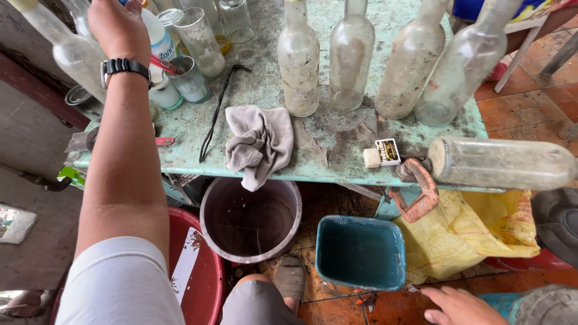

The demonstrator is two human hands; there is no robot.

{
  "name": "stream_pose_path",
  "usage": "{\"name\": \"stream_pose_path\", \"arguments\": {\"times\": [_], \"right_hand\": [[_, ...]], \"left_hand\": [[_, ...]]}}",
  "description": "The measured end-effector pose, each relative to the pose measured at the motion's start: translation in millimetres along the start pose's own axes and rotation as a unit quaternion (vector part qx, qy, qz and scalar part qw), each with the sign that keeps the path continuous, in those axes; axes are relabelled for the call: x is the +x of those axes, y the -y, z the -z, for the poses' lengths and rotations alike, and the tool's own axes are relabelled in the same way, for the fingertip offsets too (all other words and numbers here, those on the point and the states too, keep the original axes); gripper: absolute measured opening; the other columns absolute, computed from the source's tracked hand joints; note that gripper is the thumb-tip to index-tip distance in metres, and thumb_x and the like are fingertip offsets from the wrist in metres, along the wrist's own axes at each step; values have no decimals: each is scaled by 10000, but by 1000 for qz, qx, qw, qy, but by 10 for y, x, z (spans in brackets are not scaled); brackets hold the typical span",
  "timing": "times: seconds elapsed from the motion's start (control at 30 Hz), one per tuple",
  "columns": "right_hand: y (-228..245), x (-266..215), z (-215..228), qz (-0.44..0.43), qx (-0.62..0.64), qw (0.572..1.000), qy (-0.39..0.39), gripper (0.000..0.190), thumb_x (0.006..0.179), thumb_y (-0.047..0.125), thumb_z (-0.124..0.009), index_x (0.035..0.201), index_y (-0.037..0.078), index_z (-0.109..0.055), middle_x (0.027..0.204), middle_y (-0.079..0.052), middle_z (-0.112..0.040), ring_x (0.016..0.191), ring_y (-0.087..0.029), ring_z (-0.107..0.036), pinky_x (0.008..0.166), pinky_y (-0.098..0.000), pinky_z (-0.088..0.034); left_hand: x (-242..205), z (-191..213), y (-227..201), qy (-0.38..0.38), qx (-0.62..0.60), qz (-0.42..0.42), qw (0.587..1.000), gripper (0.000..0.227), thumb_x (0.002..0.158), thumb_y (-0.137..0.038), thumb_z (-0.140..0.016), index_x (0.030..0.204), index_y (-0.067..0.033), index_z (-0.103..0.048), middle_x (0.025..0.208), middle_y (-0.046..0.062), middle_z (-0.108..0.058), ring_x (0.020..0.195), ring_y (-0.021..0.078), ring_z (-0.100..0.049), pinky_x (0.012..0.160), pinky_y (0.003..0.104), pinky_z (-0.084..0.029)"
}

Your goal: The person is preparing and cutting glass bottles using a manual method involving liquid accelerant and a heating element.

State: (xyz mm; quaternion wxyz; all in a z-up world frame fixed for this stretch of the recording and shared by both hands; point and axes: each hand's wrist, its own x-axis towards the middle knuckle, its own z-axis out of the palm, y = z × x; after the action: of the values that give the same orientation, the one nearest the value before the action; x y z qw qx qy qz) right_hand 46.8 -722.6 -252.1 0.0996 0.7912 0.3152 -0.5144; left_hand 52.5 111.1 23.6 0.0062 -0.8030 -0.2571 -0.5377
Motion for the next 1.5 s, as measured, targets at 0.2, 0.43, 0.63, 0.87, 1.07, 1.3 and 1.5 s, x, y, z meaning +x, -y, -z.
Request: {"name": "stream_pose_path", "arguments": {"times": [0.2,0.43,0.63,0.87,1.07,1.3,1.5], "right_hand": [[614,-555,382,-32,7,999,0,604,1076,599,-435,1602,381,-234,1613,16,-349,1478,-212,-413,1181,-361,-405],[721,-593,194,48,-2,967,-252,470,1005,474,-560,1447,318,-523,1330,-5,-671,1216,-220,-665,1028,-393,-506],[1388,-1231,197,128,271,862,-408,634,923,367,-654,1531,312,-485,1465,-29,-616,1224,-199,-705,1028,-368,-571],[1710,-1203,-339,351,312,749,-468,1369,611,737,-740,1639,144,-57,1645,-127,-351,1466,-281,-423,1132,-461,-399],[1728,-1102,-709,280,449,776,-342,764,638,516,-878,1260,158,-615,1008,-13,-706,888,-154,-637,755,-292,-496],[1650,-1022,-831,256,345,824,-369,904,629,427,-959,1398,164,-564,1248,-155,-694,1233,-383,-633,1030,-552,-497],[1651,-980,-780,189,254,841,-438,801,695,352,-887,1396,170,-544,1280,-135,-672,1222,-393,-642,1050,-546,-508]], "left_hand": [[67,1056,-687,-51,-70,-153,984,295,919,40,-844,1065,-55,-606,961,94,-732,781,299,-698,634,437,-526],[-363,2420,-1889,60,-142,-88,984,310,1011,16,-784,1135,-89,-520,890,57,-696,668,158,-610,522,331,-512],[-1513,3163,-2772,220,-349,-24,911,309,958,56,-724,1139,-12,-483,1060,156,-671,681,188,-677,537,279,-594],[-3349,3508,-3583,381,-573,119,716,195,964,-115,-700,1116,-68,-586,984,45,-644,714,94,-628,626,230,-585],[-3953,3656,-3646,465,-523,152,698,448,1000,-341,-554,1354,-67,-568,1056,59,-589,803,119,-623,669,262,-659],[-4325,3619,-3330,468,-537,214,669,421,1032,-279,-558,1321,23,-609,1115,156,-542,788,206,-689,684,378,-671],[-4545,3316,-3214,476,-312,217,793,475,875,-475,-810,1007,-32,-705,814,113,-579,739,328,-683,670,443,-568]]}}
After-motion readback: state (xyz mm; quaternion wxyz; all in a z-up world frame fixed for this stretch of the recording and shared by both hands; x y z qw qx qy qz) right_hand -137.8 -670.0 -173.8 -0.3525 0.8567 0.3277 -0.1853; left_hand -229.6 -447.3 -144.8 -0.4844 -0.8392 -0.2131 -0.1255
